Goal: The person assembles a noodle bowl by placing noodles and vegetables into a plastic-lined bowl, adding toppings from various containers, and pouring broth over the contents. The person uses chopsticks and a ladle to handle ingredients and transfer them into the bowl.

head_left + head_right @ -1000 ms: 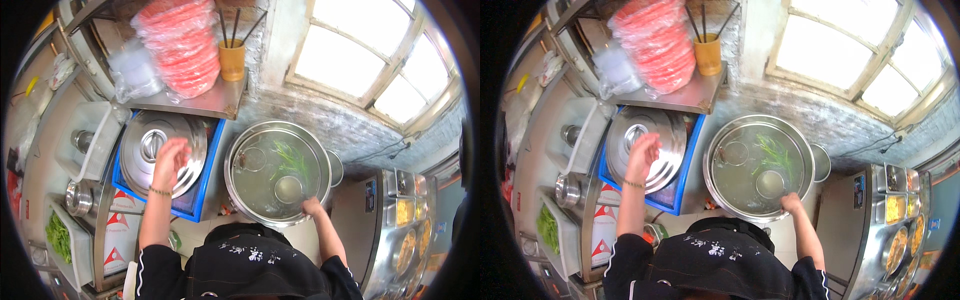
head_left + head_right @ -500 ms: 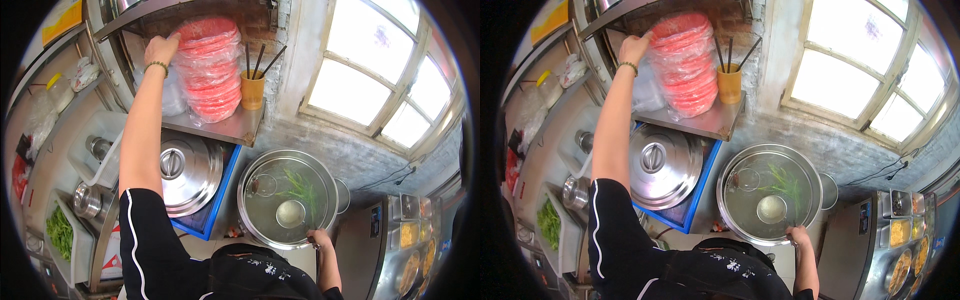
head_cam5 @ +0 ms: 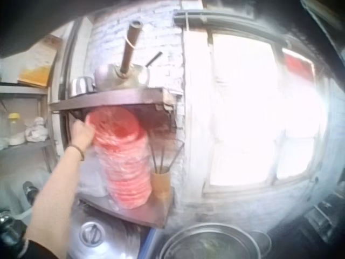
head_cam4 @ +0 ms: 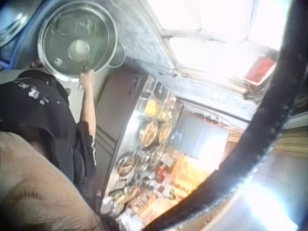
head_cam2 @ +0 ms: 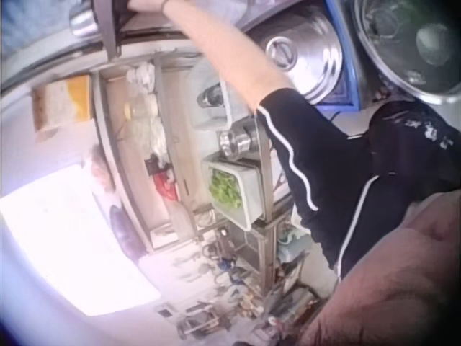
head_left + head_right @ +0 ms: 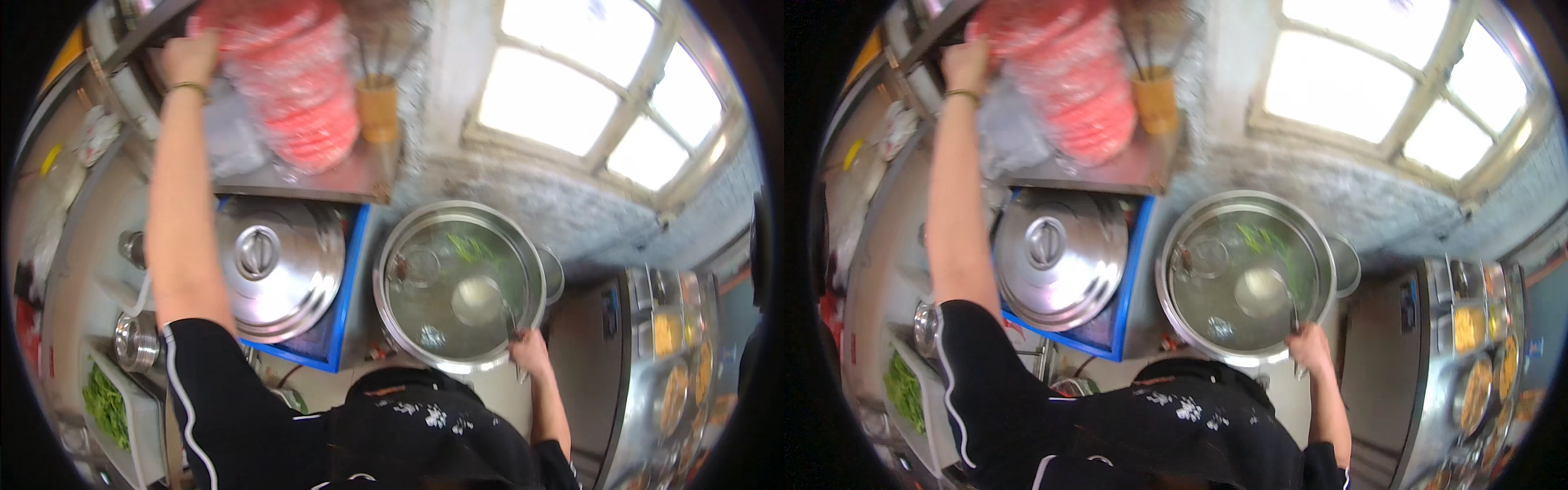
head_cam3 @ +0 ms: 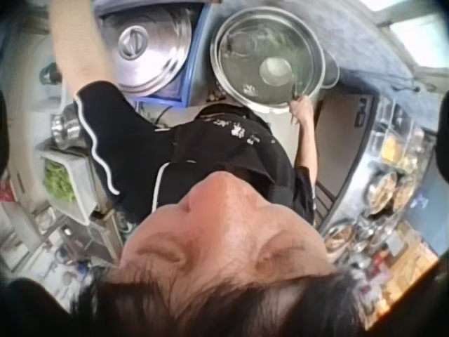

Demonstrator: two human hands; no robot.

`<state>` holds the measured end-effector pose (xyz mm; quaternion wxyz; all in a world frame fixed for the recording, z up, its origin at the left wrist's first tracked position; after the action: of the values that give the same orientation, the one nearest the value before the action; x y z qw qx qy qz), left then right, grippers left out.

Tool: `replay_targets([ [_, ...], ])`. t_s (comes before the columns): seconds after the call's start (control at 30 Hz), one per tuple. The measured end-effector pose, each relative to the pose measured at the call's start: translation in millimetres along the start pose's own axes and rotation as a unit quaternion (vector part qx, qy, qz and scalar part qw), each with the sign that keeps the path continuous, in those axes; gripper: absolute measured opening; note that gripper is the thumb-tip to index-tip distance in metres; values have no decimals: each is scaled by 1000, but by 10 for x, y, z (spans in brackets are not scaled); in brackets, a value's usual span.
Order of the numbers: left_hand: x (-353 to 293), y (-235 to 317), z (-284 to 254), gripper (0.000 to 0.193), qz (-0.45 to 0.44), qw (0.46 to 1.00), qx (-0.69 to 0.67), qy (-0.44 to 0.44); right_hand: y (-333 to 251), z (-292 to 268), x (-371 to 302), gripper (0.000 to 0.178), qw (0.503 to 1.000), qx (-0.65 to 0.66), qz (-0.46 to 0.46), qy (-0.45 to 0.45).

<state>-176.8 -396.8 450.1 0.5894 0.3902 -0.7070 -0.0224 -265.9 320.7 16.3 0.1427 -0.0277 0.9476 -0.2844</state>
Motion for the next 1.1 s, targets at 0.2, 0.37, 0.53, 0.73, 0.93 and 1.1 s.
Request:
replay_targets([
  [0.2,356,-1500,365,21,-306,822,-467,-113,8,66,54,31,1000,10,23,-12],
  [0.37,171,-1962,112,21,-326,797,-493,-125,126,176,210,25,998,32,42,-34],
  [0.53,-522,-2609,-1044,22,-320,768,-532,-158,98,7,-85,8,936,307,143,-99],
  [0.73,-2956,-731,-1294,23,-404,761,-425,-276,193,374,101,9,933,284,170,-143],
  [0.93,-4571,-461,-1249,19,-425,657,-360,-507,42,64,89,12,904,333,190,-189],
  [1.1,-5589,-553,-1134,23,-458,591,-274,-605,-75,-3,177,13,921,306,161,-180],
])
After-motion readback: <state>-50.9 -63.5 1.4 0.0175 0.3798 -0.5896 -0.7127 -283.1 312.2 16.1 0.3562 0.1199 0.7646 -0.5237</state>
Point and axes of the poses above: each hand's wrist, its own x-axis towards the middle knuckle, its own z-axis out of the palm, y = z × x, the point moved 8 cm from there along x, towards the middle knuckle, and after that the axes turned 10 degrees about y, right-handed, at the moved point
